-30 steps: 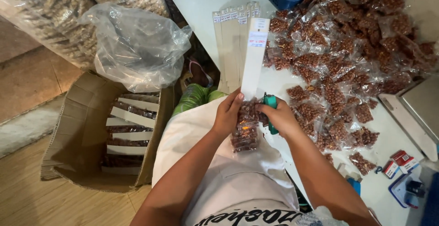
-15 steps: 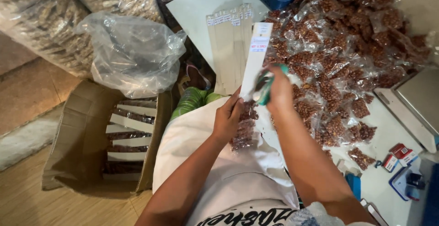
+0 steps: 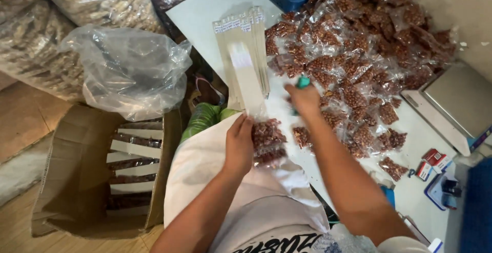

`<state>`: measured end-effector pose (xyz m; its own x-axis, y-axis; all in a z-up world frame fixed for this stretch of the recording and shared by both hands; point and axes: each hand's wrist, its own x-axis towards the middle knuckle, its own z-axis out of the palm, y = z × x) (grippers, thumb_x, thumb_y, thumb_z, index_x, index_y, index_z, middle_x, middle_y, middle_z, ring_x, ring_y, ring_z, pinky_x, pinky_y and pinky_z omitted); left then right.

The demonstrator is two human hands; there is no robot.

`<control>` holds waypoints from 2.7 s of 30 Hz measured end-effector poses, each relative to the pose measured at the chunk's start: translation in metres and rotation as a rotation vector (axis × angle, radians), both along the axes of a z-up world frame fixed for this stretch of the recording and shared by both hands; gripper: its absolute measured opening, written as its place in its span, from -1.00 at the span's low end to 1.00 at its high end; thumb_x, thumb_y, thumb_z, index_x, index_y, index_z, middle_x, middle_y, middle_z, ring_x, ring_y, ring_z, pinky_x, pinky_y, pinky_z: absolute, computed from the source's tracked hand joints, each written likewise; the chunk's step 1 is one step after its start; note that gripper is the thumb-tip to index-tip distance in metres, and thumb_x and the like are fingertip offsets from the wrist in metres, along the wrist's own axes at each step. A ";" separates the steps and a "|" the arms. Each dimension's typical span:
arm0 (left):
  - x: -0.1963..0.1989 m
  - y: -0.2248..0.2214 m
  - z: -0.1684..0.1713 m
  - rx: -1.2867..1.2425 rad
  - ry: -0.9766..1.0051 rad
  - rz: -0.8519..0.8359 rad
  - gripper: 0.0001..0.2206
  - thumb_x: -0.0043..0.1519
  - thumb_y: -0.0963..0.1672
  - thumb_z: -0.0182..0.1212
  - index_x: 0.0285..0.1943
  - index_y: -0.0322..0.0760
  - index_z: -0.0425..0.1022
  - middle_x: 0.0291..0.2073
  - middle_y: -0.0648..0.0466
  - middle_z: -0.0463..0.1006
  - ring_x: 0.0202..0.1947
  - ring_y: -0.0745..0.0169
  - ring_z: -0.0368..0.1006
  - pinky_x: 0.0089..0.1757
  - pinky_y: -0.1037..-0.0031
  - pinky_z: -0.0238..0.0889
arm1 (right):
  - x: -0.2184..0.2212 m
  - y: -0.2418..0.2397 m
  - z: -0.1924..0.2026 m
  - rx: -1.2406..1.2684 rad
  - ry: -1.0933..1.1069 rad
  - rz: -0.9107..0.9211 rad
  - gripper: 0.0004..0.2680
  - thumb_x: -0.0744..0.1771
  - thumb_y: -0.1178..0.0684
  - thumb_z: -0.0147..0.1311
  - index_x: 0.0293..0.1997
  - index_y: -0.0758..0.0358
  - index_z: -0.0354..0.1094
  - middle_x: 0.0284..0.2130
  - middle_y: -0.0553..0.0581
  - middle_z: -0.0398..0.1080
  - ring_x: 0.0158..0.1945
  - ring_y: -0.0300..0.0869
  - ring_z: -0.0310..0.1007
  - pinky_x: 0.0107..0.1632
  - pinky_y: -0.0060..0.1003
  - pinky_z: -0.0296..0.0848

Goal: Attaching small bags of nuts to a display strip using a handheld heat sealer.

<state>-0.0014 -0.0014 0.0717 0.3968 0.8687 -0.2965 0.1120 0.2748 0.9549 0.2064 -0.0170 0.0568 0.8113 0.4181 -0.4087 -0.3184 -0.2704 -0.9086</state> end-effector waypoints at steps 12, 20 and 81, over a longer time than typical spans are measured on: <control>0.015 0.058 -0.103 -0.123 -0.058 -0.095 -0.82 0.35 -0.07 0.09 0.01 -0.16 0.52 -0.25 -0.02 0.55 -0.09 0.16 0.44 0.07 0.21 0.30 | 0.040 -0.091 -0.004 -0.522 -0.850 0.527 -0.65 0.20 -0.17 0.29 0.03 0.02 0.51 -0.19 0.31 0.51 -0.04 0.26 0.55 0.01 0.12 0.50; 0.021 0.036 -0.044 -0.052 -0.397 -0.169 -0.74 0.38 -0.22 0.01 0.20 -0.35 0.50 -0.05 -0.06 0.58 0.01 0.20 0.38 0.15 0.16 0.28 | -0.024 -0.043 0.053 0.000 -0.447 0.586 -0.87 0.21 0.10 0.34 -0.26 0.22 0.54 -0.62 0.08 0.44 -0.51 -0.25 0.42 -0.36 -0.40 0.43; 0.036 0.031 -0.062 0.157 -0.214 -0.238 -0.77 0.38 -0.05 0.21 -0.06 -0.29 0.63 -0.30 -0.04 0.63 -0.18 0.32 0.46 0.00 0.27 0.37 | 0.000 -0.042 0.017 0.075 -0.488 0.510 -0.73 0.12 0.01 0.57 -0.28 0.14 0.52 -0.45 -0.01 0.51 -0.35 -0.28 0.45 -0.17 -0.39 0.39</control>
<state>0.0349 0.0297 0.0097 0.6323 0.7727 -0.0555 -0.0515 0.1134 0.9922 0.2066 -0.0590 0.0736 0.5904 0.8071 -0.0040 0.2789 -0.2087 -0.9373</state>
